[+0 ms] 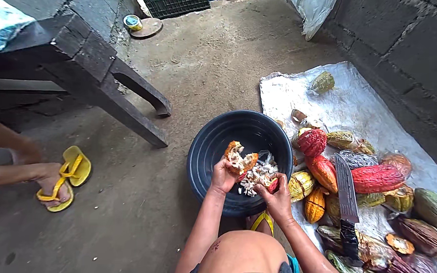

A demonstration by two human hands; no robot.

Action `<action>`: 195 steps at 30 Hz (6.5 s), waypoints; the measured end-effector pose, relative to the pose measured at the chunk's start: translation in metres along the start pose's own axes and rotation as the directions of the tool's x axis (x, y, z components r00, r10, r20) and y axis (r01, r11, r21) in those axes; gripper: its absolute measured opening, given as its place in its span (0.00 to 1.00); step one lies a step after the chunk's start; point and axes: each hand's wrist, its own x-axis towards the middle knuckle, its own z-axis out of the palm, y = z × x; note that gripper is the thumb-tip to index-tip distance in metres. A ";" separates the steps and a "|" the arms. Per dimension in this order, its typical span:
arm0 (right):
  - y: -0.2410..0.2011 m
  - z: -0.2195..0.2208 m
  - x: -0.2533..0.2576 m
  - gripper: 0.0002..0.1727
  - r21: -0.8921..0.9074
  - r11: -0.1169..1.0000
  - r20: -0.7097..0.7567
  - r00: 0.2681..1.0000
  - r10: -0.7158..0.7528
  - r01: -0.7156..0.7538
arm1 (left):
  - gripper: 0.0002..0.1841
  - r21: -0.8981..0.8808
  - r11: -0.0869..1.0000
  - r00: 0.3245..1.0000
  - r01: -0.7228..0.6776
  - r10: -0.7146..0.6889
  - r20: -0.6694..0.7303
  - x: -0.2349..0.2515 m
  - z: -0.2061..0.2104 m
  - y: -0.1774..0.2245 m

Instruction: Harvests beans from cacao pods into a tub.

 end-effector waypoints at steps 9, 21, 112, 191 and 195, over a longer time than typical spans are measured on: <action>0.006 -0.045 0.010 0.26 0.326 0.905 -0.028 0.954 0.299 -0.274 | 0.21 -0.040 0.999 1.000 0.017 -0.017 0.005 0.002 -0.022 0.016; 0.019 0.017 0.027 0.22 -0.337 0.882 0.498 0.858 -0.129 0.328 | 0.29 -0.112 0.992 0.998 0.056 -0.056 0.002 0.001 -0.021 0.004; 0.010 0.004 0.049 0.12 0.235 0.877 0.364 0.875 0.320 -0.419 | 0.29 0.694 0.719 0.989 -0.027 -0.082 0.124 -0.003 0.009 -0.036; 0.013 0.002 0.048 0.12 0.119 0.917 0.588 0.771 0.245 -0.382 | 0.32 0.675 0.642 0.921 -0.364 0.139 0.364 0.011 -0.012 -0.023; 0.016 0.007 0.047 0.11 0.013 0.933 0.623 0.732 0.274 -0.360 | 0.19 0.703 0.648 0.933 -0.294 0.033 0.359 0.006 -0.007 -0.021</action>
